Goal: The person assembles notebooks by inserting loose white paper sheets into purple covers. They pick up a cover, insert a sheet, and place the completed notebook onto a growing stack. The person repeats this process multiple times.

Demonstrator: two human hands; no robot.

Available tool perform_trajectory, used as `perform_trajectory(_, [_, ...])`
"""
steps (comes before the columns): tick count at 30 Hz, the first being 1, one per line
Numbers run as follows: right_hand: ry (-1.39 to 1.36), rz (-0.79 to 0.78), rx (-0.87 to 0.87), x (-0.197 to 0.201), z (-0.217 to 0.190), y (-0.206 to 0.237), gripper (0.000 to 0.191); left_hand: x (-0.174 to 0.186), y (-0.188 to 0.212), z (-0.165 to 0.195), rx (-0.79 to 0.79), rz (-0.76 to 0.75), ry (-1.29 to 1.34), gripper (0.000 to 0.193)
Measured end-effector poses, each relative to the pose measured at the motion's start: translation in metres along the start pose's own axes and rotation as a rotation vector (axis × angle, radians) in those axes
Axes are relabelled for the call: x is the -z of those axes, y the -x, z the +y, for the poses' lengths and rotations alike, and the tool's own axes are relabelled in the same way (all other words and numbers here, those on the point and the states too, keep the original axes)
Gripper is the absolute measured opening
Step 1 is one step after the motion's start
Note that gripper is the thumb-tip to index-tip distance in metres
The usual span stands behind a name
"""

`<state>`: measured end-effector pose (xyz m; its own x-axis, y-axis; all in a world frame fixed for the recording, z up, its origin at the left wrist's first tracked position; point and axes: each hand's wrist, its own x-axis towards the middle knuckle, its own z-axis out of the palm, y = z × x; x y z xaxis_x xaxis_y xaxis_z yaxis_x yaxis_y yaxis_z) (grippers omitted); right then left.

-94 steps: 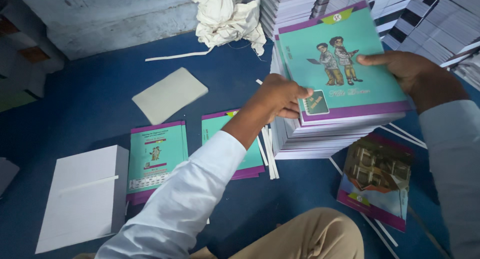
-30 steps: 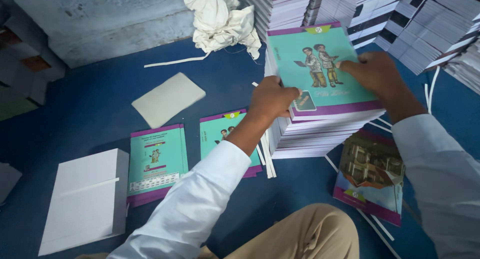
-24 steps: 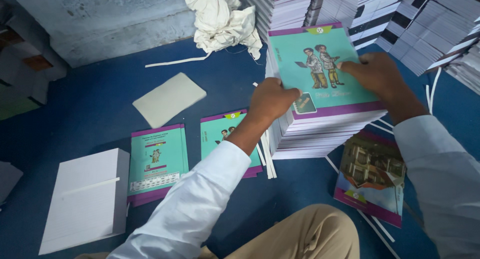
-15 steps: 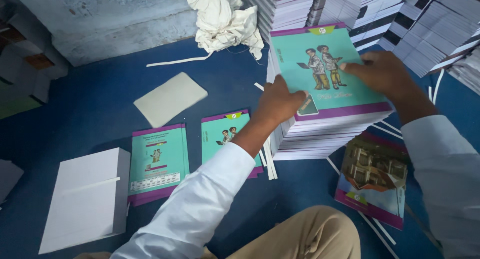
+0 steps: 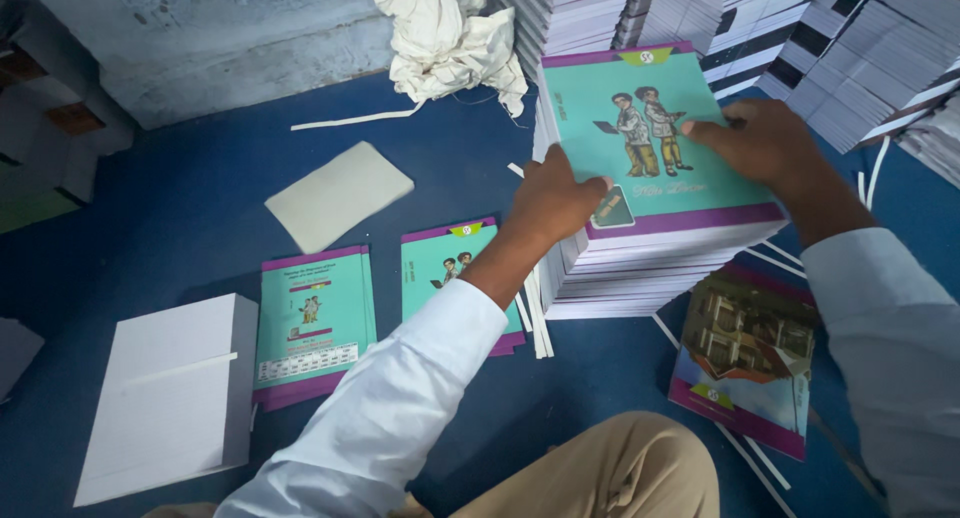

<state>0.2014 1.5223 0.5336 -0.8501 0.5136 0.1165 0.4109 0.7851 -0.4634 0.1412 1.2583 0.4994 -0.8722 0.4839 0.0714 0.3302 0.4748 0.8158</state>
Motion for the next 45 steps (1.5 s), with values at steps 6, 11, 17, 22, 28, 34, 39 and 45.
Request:
perform_trajectory(6, [-0.015, 0.005, 0.049, 0.005, 0.003, -0.002, 0.082, 0.003, -0.005, -0.003, 0.035, 0.028, 0.018, 0.081])
perform_trajectory(11, [0.037, 0.070, 0.116, 0.010, 0.002, 0.009, 0.079, 0.024, -0.063, -0.026, -0.067, 0.170, 0.174, 0.074])
perform_trajectory(17, [0.052, -0.001, 0.128, 0.005, -0.007, 0.009, 0.081, 0.025, -0.139, -0.059, -0.351, 0.231, 0.331, 0.078])
perform_trajectory(22, [-0.001, 0.033, 0.243, 0.000, -0.003, 0.008, 0.078, 0.019, -0.177, -0.054, -0.336, 0.032, 0.500, 0.102])
perform_trajectory(28, [-0.017, -0.019, 0.095, -0.001, -0.004, -0.001, 0.082, 0.036, -0.178, -0.038, -0.053, -0.022, 0.294, 0.102])
perform_trajectory(34, [0.019, -0.001, 0.136, -0.001, -0.011, -0.001, 0.081, 0.044, -0.172, -0.034, -0.141, -0.018, 0.320, 0.091])
perform_trajectory(39, [-0.010, 0.005, 0.156, -0.003, -0.009, -0.002, 0.080, 0.040, -0.173, -0.039, -0.146, 0.005, 0.348, 0.084])
perform_trajectory(45, [0.031, 0.014, 0.189, -0.007, -0.007, -0.007, 0.080, 0.035, -0.183, -0.047, -0.166, 0.042, 0.315, 0.082])
